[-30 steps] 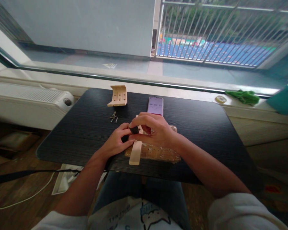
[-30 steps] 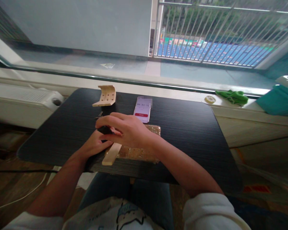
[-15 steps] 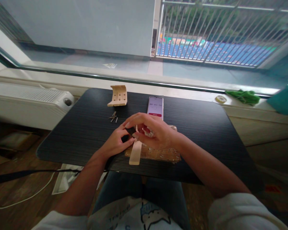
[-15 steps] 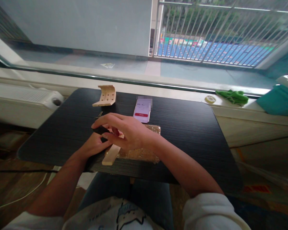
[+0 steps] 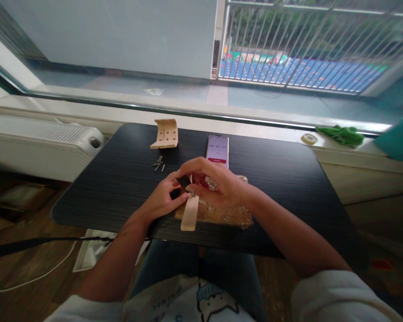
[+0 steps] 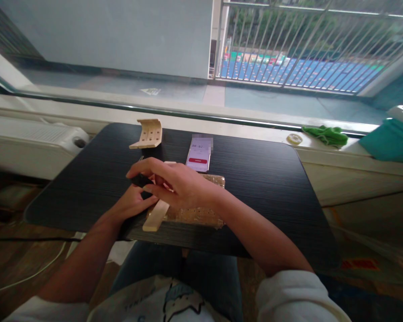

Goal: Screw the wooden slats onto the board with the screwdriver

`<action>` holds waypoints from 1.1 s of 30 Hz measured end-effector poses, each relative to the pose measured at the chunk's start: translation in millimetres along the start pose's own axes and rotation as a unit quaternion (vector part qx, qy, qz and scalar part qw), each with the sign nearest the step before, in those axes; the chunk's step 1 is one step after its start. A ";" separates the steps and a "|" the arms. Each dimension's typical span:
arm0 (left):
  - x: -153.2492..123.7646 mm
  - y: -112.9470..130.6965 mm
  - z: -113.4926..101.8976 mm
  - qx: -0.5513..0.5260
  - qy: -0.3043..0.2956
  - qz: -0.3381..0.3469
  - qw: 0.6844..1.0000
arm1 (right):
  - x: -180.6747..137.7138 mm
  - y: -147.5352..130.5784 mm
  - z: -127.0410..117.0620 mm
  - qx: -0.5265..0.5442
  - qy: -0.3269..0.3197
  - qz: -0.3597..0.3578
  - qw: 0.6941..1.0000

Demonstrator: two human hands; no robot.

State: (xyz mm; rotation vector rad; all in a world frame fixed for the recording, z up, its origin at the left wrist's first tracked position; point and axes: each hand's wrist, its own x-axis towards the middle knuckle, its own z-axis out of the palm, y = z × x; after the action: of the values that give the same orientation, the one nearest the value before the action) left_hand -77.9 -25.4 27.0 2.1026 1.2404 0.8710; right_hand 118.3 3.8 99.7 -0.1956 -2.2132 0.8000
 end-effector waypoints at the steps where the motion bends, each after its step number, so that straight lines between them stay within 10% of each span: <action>1: 0.1 0.7 0.0 -0.001 0.002 -0.001 1.000 | 0.7 -0.4 -0.7 -0.005 -0.005 -0.004 1.000; 33: 1.9 -1.7 -2.2 -0.015 -0.038 0.010 0.999 | -1.3 8.2 2.8 -0.043 0.047 -0.018 0.998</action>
State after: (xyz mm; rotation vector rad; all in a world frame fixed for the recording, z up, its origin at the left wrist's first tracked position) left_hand -79.7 -22.7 27.7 2.1076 1.1624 0.8064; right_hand 116.3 8.4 92.6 -0.2297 -2.1587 0.6632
